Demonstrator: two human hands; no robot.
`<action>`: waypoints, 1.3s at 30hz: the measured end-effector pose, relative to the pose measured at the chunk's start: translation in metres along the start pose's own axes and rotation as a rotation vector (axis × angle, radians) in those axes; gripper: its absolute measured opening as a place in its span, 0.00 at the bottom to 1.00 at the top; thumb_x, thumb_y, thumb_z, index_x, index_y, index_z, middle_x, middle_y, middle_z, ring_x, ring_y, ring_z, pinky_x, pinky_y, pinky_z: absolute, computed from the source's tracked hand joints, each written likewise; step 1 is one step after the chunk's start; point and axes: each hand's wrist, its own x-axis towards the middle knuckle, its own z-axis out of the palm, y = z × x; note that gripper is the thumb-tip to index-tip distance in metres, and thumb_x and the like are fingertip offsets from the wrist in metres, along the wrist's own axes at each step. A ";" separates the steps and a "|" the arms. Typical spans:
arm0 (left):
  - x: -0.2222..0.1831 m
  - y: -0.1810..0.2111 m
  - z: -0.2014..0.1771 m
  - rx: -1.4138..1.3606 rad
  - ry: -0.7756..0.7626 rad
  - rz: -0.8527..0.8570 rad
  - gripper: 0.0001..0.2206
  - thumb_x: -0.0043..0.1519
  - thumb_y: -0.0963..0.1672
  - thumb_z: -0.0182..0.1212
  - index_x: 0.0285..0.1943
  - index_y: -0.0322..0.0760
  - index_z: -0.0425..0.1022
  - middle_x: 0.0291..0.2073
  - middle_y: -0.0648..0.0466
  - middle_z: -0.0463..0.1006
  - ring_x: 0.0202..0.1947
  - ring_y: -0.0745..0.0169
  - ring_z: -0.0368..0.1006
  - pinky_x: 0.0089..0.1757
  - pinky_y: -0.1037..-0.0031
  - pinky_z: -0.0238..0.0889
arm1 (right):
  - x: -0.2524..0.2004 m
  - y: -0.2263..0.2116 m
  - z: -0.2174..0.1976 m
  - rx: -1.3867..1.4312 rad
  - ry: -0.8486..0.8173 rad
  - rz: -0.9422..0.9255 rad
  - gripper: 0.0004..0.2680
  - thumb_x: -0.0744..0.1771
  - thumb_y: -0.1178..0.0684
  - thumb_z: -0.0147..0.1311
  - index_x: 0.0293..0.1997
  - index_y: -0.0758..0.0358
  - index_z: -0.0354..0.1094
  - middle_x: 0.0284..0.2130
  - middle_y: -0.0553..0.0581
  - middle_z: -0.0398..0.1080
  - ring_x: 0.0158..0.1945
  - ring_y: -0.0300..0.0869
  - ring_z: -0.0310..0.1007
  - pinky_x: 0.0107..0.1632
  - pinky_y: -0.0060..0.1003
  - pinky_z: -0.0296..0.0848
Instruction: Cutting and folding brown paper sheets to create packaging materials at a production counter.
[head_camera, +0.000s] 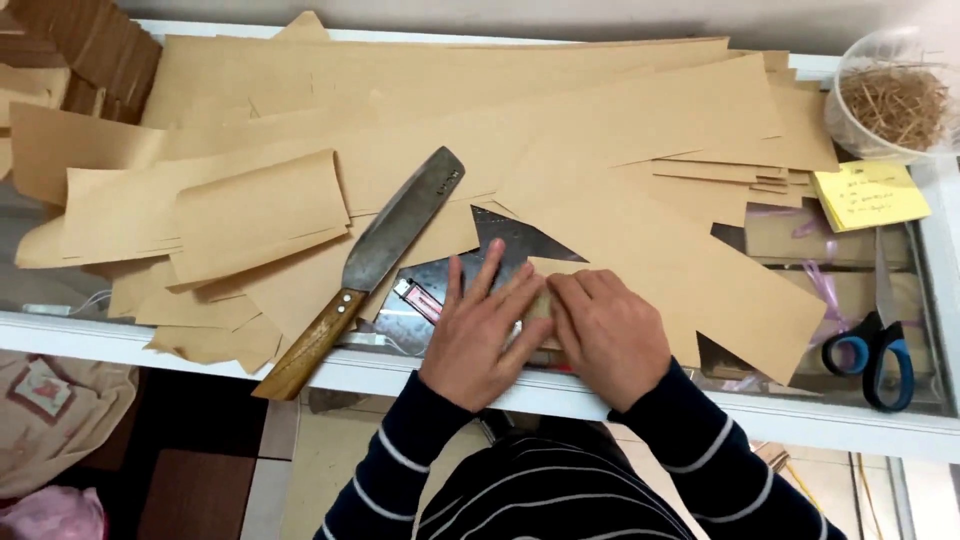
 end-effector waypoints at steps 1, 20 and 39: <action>-0.003 -0.006 -0.001 -0.064 0.122 0.028 0.23 0.75 0.52 0.62 0.70 0.31 0.82 0.68 0.35 0.82 0.83 0.26 0.57 0.75 0.28 0.33 | -0.001 -0.003 -0.002 -0.008 -0.002 -0.001 0.13 0.75 0.48 0.47 0.64 0.56 0.76 0.45 0.55 0.80 0.60 0.48 0.81 0.59 0.39 0.81; -0.007 -0.001 -0.032 0.087 -0.052 -0.508 0.38 0.67 0.43 0.69 0.86 0.24 0.59 0.45 0.35 0.81 0.39 0.35 0.83 0.34 0.38 0.78 | -0.007 -0.008 0.002 -0.004 0.035 -0.026 0.14 0.75 0.44 0.51 0.65 0.55 0.80 0.56 0.59 0.79 0.66 0.51 0.77 0.63 0.40 0.77; 0.022 0.006 -0.022 -0.089 0.031 -0.131 0.10 0.74 0.44 0.64 0.63 0.40 0.76 0.38 0.44 0.89 0.44 0.36 0.87 0.42 0.50 0.79 | -0.010 -0.009 -0.008 0.039 -0.065 -0.037 0.16 0.75 0.45 0.51 0.70 0.58 0.76 0.61 0.63 0.76 0.71 0.54 0.72 0.68 0.42 0.74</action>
